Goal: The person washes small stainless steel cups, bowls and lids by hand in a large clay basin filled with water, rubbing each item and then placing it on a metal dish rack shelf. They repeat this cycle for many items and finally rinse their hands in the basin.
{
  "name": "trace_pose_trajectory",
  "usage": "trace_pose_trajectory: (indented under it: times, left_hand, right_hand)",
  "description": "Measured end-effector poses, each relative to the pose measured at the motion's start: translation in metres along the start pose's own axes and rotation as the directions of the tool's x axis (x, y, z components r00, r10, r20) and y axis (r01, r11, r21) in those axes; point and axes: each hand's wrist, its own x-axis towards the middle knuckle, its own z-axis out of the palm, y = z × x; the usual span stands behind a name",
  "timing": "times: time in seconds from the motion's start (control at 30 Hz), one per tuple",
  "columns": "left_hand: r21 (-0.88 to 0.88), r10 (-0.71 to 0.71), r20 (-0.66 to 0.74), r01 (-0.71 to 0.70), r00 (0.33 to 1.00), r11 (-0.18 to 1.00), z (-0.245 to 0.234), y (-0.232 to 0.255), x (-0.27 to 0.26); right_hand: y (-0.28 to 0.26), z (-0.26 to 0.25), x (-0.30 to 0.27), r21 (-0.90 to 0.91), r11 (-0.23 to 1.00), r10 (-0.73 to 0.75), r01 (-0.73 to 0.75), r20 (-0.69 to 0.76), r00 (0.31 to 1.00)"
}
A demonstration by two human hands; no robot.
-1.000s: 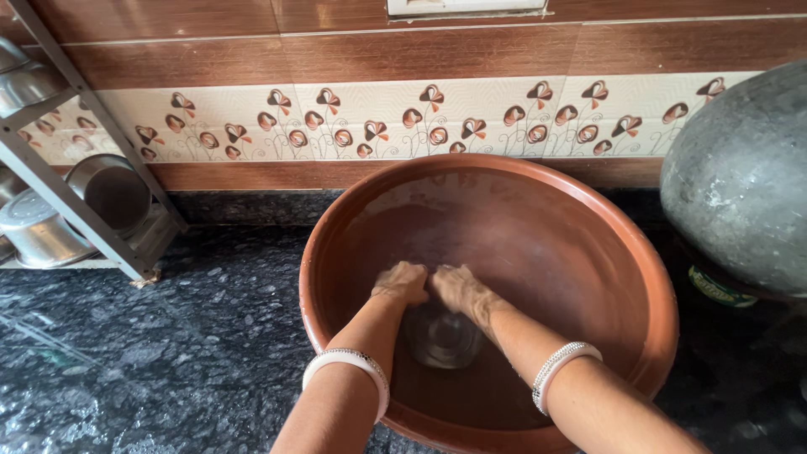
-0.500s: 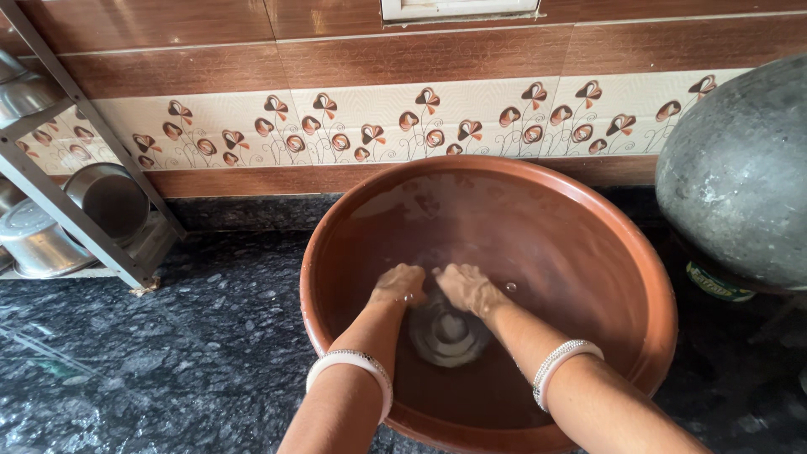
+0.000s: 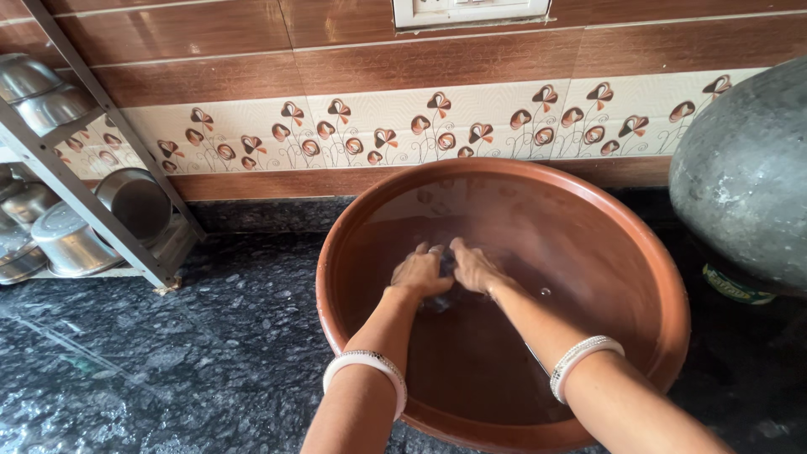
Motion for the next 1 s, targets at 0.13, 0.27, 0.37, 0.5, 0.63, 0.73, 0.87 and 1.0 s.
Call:
trace_pose_trajectory:
  times: [0.13, 0.27, 0.37, 0.5, 0.63, 0.73, 0.87, 1.0]
  left_hand:
    - [-0.011, 0.027, 0.023, -0.027, 0.999, 1.0, 0.001, 0.001, 0.005]
    - [-0.02, 0.027, 0.061, -0.025, 0.998, 0.999, -0.009, 0.01, -0.002]
    - [0.012, 0.02, 0.066, -0.021, 0.998, 1.0, -0.016, 0.014, -0.009]
    - [0.007, 0.011, -0.004, -0.011, 1.0, 1.0, -0.015, 0.006, -0.007]
    - [-0.102, 0.032, -0.189, -0.052, 0.982, 0.993, -0.007, -0.006, 0.004]
    - [-0.298, -0.009, -0.237, -0.063, 0.971, 0.953, -0.008, -0.015, 0.009]
    - [-0.413, -0.071, -0.316, -0.07, 0.946, 0.908, -0.015, -0.019, 0.01]
    - [-0.491, -0.09, -0.319, -0.084, 0.943, 0.867, -0.024, -0.016, 0.011]
  right_hand:
    - [0.019, 0.012, 0.024, 0.143, 0.987, 0.087, -0.068, -0.128, 0.988]
    - [0.029, 0.014, 0.035, 0.41, 0.911, 0.132, -0.041, -0.198, 0.971]
    - [0.028, 0.007, 0.033, 0.614, 0.787, 0.204, -0.06, -0.168, 0.965]
    - [0.019, -0.008, 0.026, 0.733, 0.678, 0.249, -0.062, -0.15, 0.957]
    - [0.011, -0.014, 0.023, 0.805, 0.593, 0.219, 0.009, -0.172, 0.96]
    - [0.007, -0.016, 0.024, 0.823, 0.565, 0.211, 0.056, -0.21, 0.955]
    - [-0.004, -0.022, 0.021, 0.66, 0.734, 0.166, 0.157, -0.399, 0.902]
    - [-0.018, -0.032, 0.009, 0.508, 0.844, 0.131, 0.172, -0.506, 0.853]
